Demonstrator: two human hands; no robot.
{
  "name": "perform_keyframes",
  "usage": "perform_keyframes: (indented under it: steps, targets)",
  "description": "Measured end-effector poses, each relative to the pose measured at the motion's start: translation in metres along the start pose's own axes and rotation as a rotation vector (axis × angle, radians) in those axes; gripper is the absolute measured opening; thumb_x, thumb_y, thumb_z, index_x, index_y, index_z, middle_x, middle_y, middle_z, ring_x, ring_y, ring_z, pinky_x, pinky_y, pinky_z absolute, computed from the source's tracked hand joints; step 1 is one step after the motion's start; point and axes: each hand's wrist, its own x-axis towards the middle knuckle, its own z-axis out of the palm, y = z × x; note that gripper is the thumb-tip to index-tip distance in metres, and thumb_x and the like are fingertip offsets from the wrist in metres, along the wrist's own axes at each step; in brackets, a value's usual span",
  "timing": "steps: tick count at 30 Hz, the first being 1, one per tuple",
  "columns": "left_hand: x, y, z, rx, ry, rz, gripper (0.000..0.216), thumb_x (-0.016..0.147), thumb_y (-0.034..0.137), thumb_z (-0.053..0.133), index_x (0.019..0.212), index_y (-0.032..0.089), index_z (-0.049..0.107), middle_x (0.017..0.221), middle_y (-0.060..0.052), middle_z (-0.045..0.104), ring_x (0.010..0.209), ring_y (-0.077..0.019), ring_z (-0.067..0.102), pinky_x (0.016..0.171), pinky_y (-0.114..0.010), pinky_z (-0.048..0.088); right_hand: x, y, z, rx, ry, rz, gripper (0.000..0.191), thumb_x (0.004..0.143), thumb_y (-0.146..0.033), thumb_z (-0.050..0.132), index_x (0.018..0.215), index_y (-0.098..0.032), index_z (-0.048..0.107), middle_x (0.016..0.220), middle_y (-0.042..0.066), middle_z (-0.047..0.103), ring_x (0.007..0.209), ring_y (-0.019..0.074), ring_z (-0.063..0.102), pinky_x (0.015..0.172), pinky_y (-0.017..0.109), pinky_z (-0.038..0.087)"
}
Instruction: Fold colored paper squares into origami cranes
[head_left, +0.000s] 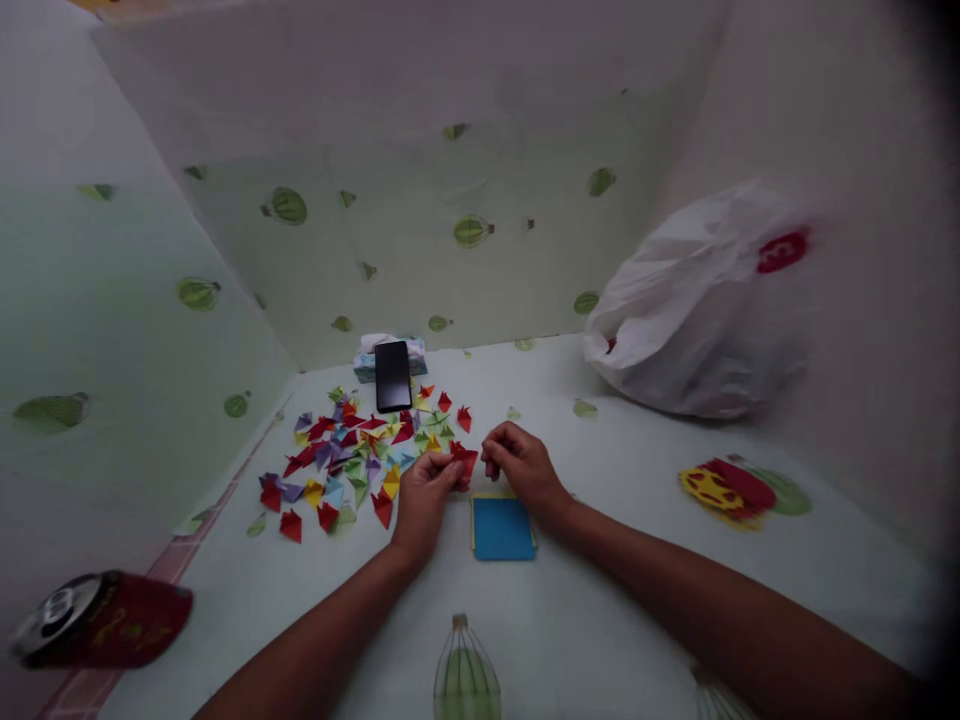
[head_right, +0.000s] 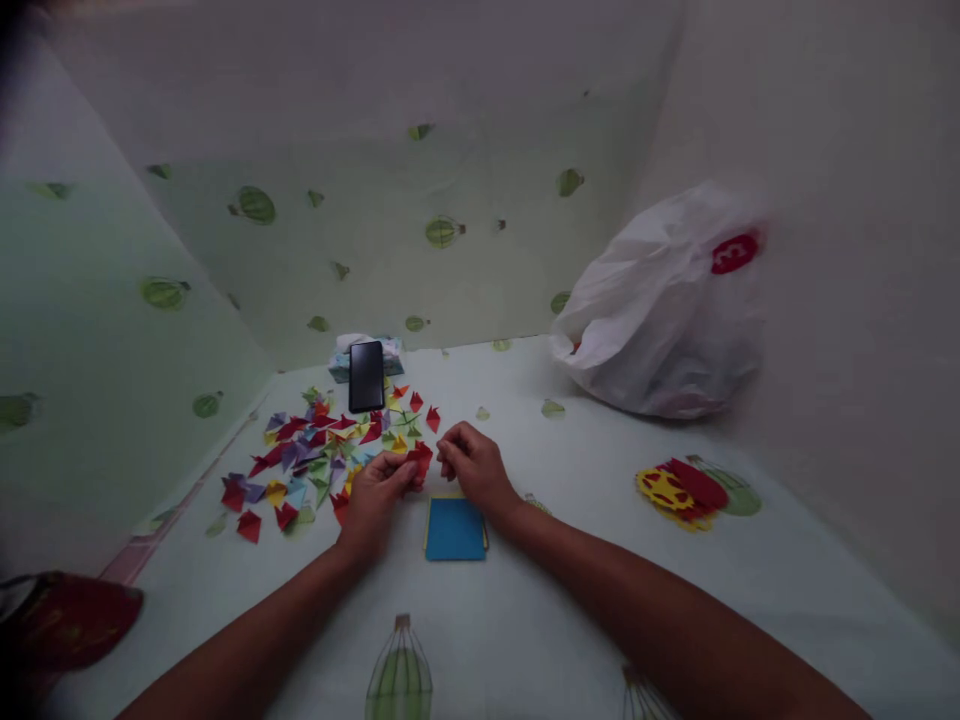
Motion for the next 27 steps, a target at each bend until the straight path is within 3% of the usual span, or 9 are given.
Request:
perform_keyframes:
  steps: [4,11,21,27]
  targets:
    - [-0.002,0.0,0.002,-0.036,-0.01,0.01,0.031,0.069,0.038,0.079,0.083,0.015,0.063,0.073,-0.001,0.068,0.065,-0.0136,0.064,0.066,-0.026,0.051,-0.001,-0.001,0.004,0.047,-0.091,-0.002,0.029,0.078,-0.042,0.069,0.091,-0.02,0.054,0.058,-0.007,0.058,0.048,0.0114,0.054,0.05,0.024,0.044]
    - [-0.009,0.006,0.002,-0.04,-0.058,0.028,0.029,0.065,0.034,0.082,0.079,0.013,0.068,0.066,0.0,0.068,0.062,-0.013,0.062,0.066,-0.026,0.051,-0.011,-0.009,0.01,0.039,-0.122,0.014,0.02,0.076,-0.033,0.069,0.07,-0.018,0.057,0.052,-0.006,0.058,0.045,0.0091,0.049,0.047,0.021,0.04]
    - [-0.032,0.0,0.018,-0.118,-0.22,-0.069,0.028,0.069,0.034,0.082,0.082,0.013,0.069,0.073,-0.001,0.07,0.065,-0.0127,0.064,0.068,-0.026,0.054,-0.049,-0.017,-0.025,0.153,-0.115,0.116,0.025,0.082,-0.04,0.067,0.087,-0.017,0.061,0.062,-0.003,0.064,0.053,0.0108,0.059,0.056,0.025,0.048]
    - [-0.036,-0.001,0.02,-0.114,-0.272,-0.107,0.028,0.081,0.041,0.073,0.085,0.014,0.071,0.078,-0.003,0.072,0.072,-0.0143,0.066,0.071,-0.026,0.054,-0.052,-0.014,-0.034,0.214,-0.215,0.176,0.03,0.085,-0.045,0.066,0.087,-0.015,0.062,0.061,0.0,0.065,0.052,0.0112,0.059,0.054,0.025,0.048]
